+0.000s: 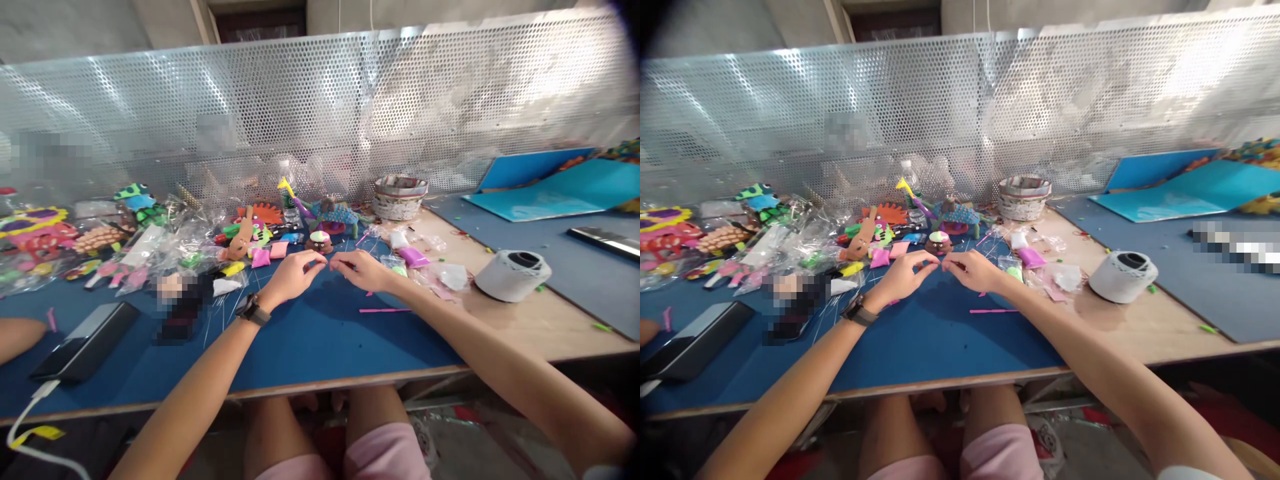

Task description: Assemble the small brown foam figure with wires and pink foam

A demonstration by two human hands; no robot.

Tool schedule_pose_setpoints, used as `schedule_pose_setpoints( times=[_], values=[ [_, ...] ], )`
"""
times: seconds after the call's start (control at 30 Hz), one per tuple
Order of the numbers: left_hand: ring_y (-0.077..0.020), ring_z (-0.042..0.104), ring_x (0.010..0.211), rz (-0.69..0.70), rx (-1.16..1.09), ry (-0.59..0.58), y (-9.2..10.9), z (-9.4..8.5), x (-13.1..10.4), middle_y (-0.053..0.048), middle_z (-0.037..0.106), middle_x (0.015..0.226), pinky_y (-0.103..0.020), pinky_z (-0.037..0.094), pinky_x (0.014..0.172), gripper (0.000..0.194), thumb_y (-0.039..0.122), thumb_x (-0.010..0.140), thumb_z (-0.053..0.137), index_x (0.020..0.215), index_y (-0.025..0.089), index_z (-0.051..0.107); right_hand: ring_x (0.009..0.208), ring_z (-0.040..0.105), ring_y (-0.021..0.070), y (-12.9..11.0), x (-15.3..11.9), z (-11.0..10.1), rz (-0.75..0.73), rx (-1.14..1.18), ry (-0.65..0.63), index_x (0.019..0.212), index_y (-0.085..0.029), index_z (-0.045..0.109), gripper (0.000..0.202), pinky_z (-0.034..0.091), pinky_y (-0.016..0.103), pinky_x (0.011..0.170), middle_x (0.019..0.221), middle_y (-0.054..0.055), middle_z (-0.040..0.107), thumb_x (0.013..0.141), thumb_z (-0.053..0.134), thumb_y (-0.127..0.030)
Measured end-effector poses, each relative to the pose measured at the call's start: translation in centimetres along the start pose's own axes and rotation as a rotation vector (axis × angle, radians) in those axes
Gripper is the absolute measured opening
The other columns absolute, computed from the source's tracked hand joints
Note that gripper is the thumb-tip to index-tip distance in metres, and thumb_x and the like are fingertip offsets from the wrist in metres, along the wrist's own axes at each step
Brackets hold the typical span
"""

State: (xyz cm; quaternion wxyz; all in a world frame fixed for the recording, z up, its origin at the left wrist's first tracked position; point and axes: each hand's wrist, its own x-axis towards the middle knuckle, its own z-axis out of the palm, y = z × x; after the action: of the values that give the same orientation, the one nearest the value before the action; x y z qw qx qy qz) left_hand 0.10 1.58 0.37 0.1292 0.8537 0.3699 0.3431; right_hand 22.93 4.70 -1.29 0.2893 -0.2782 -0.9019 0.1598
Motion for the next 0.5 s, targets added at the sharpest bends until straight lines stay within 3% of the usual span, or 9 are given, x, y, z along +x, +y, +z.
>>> schedule_pose_setpoints(
  times=[0.1,0.3,0.5],
  values=[
    [-0.0172,0.068,0.086,-0.065,-0.083,-0.015,-0.3,0.2,0.0,-0.005,0.075,0.104,-0.027,0.051,0.075,0.021,0.031,0.097,0.055,0.102,0.019,0.072,0.06,0.054,0.0121,-0.2,0.1,-0.1,-0.06,-0.125,0.006,0.095,-0.018,0.065,0.029,0.032,0.026,0.064,0.07,0.0,0.064,0.104,0.04,-0.03],
    [-0.0106,0.059,0.05,-0.206,-0.156,-0.079,-0.7,0.5,-0.3,-0.004,0.076,0.097,-0.025,0.049,0.056,0.025,0.036,0.095,0.057,0.103,0.019,0.073,0.077,0.061,0.0177,-1.1,0.0,-0.1,-0.137,-0.485,-0.015,0.101,-0.018,0.067,0.028,0.026,0.032,0.072,0.086,0.007,0.072,0.104,0.042,-0.029],
    [-0.0128,0.062,0.055,-0.224,-0.105,-0.054,-0.4,0.7,-0.2,-0.006,0.077,0.098,-0.027,0.051,0.064,0.024,0.033,0.094,0.059,0.104,0.018,0.075,0.075,0.061,0.0195,-2.2,-0.1,0.5,-0.109,-0.664,-0.033,0.096,-0.016,0.065,0.03,0.023,0.034,0.073,0.081,0.008,0.071,0.106,0.038,-0.026]
  ],
)
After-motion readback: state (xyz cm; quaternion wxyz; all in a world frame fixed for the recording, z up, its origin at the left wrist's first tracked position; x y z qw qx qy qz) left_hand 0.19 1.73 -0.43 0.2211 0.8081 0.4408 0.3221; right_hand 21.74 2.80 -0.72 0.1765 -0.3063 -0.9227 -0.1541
